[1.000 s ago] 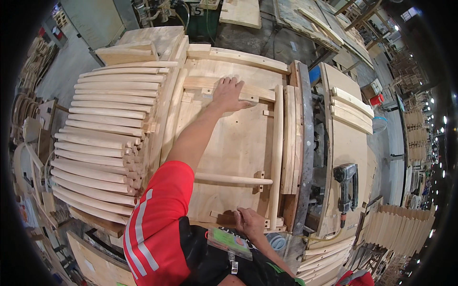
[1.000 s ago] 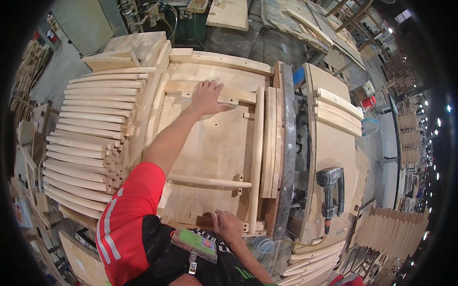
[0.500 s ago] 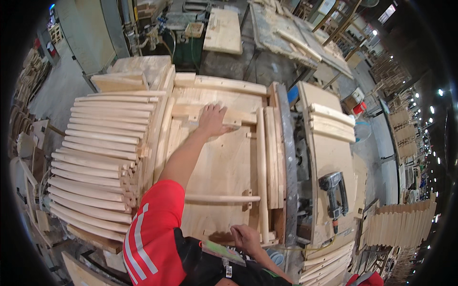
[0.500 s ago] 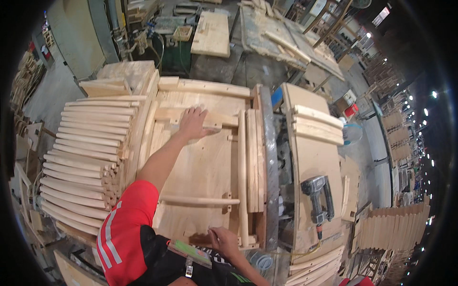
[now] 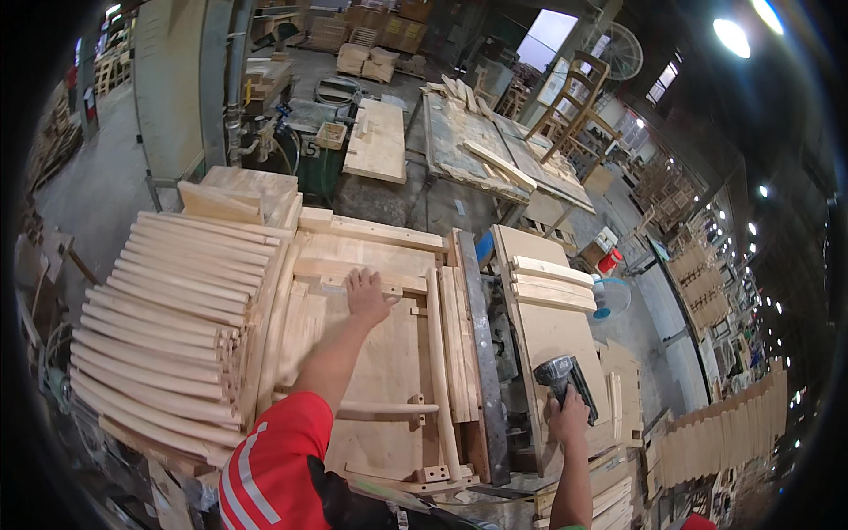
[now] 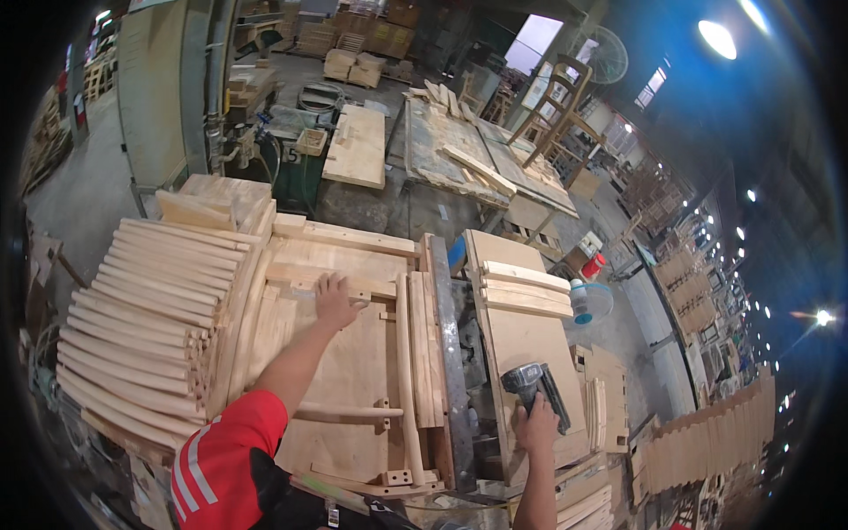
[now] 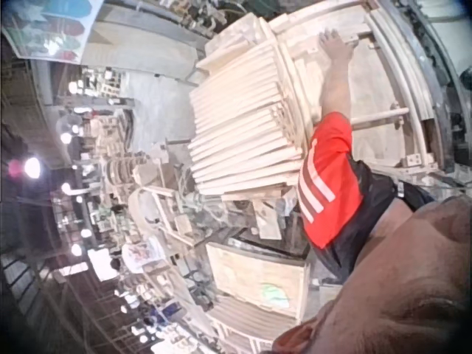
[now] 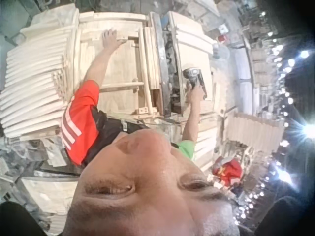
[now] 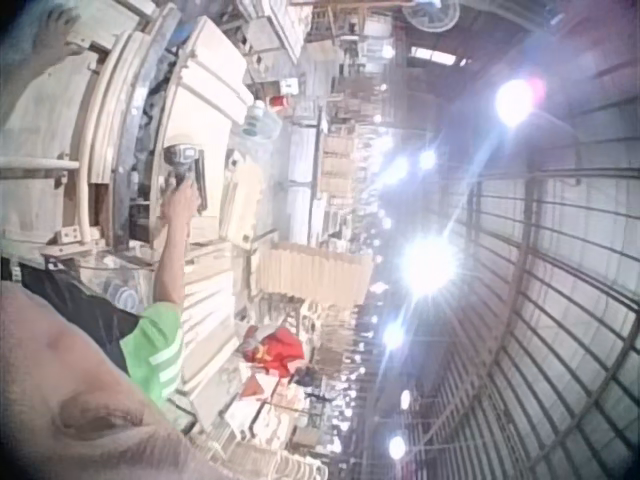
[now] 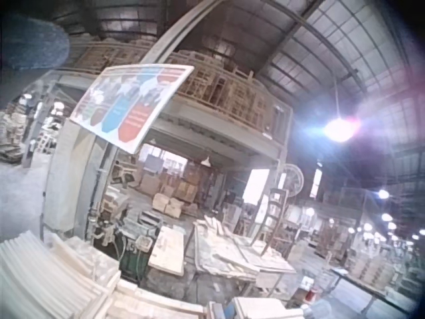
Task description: The person assembles wooden chair frames by inserting dowels into pre-drilled holes and securing them with a pneumatic nail gun. They repeatedly pick up frames, align parts, fasten joints, and stack completed units on a workbench in a factory setting.
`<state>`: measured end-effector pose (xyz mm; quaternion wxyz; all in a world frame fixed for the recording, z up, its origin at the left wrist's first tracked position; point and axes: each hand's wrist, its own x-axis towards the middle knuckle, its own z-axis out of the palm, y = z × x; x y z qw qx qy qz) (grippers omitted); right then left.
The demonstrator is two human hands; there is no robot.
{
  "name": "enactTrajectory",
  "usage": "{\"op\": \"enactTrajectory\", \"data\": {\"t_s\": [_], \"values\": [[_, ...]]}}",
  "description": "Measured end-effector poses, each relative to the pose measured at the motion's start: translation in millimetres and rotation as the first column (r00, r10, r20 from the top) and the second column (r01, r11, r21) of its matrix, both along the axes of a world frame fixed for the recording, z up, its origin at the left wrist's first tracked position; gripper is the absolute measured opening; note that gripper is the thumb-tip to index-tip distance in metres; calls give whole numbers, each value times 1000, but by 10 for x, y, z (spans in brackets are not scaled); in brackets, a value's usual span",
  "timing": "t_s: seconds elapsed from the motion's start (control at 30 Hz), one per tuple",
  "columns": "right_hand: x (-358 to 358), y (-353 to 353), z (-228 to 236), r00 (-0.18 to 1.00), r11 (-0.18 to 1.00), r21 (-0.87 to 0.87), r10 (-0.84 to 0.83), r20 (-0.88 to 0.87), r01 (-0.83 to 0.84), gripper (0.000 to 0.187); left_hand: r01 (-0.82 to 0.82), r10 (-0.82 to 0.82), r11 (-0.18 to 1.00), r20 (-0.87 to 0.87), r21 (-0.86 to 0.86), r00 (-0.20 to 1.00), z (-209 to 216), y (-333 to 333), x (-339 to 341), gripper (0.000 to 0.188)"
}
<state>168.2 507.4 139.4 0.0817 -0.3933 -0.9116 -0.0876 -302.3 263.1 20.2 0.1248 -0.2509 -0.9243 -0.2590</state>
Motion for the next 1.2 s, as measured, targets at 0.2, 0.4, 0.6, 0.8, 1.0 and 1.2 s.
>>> {"op": "enactTrajectory", "data": {"t_s": [0.2,0.4,0.6,0.8,1.0,1.2], "values": [[-298,252,141,985,952,-254,169,-30,-171,78,-55,-85,897,295,438,952,-3,53,1127,56],[-11,-244,377,966,921,-326,249,68,-215,69,57,-677,728,705,683,211,141,-267,2489,69],[-520,-1933,748,699,700,-528,670,250,-481,74,-452,-785,615,448,646,-428,594,-1285,2834,69],[-824,-2271,480,558,629,-757,697,451,-174,77,-599,-749,649,531,469,-396,185,-1744,3014,43],[-1143,-2157,280,568,606,-792,678,467,-71,80,-684,-838,544,353,487,-415,-191,-1557,2833,42],[-1323,-2135,140,559,650,-760,629,540,2,75,-726,-818,569,358,386,-451,-320,-1433,2739,41]]}}
